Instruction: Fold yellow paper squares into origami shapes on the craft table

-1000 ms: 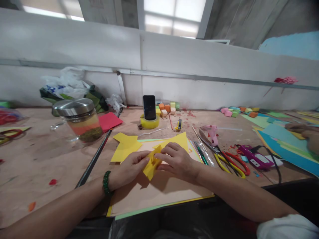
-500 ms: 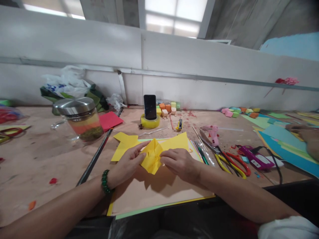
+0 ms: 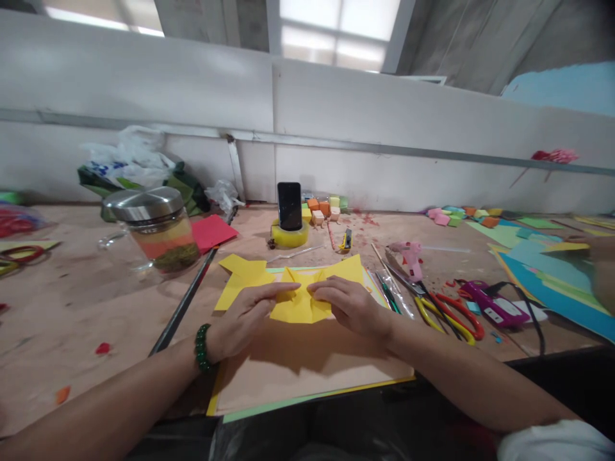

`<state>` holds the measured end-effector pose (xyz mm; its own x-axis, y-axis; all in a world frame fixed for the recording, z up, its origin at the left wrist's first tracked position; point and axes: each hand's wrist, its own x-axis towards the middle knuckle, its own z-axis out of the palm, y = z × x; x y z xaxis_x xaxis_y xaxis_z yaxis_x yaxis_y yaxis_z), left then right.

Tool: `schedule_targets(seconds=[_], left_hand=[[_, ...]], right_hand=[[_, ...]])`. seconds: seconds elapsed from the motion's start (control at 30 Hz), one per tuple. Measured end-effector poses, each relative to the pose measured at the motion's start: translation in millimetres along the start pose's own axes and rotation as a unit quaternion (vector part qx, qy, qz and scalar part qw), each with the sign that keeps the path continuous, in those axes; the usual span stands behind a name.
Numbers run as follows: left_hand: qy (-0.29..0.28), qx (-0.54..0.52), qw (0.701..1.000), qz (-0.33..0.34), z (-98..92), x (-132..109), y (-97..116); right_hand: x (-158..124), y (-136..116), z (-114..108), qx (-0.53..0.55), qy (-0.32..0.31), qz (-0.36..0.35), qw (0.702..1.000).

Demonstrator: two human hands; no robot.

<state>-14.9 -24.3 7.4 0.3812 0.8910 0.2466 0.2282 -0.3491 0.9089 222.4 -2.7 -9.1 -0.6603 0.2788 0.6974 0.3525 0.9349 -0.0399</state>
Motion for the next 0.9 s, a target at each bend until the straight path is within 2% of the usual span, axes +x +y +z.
schedule_targets(seconds=[0.17, 0.4, 0.57, 0.73, 0.9], left_hand=[[0.003, -0.029, 0.999, 0.045, 1.7, 1, 1], [-0.017, 0.176, 0.979, 0.1, 5.5, -1, -6], [-0.027, 0.155, 0.976, 0.15, 7.0, 0, -9], [-0.03, 0.145, 0.977, 0.156, 8.0, 1, -6], [-0.026, 0.119, 0.987, 0.107, 9.3, 2, -5]], right_hand=[[-1, 4, -2, 0.061, 0.012, 0.018, 0.998], [-3, 3, -2, 0.061, 0.024, 0.005, 0.998], [-2, 2, -2, 0.058, 0.044, -0.016, 0.997], [-2, 2, -1, 0.063, 0.054, -0.023, 0.996], [-2, 3, 2, 0.06, 0.053, -0.02, 0.997]])
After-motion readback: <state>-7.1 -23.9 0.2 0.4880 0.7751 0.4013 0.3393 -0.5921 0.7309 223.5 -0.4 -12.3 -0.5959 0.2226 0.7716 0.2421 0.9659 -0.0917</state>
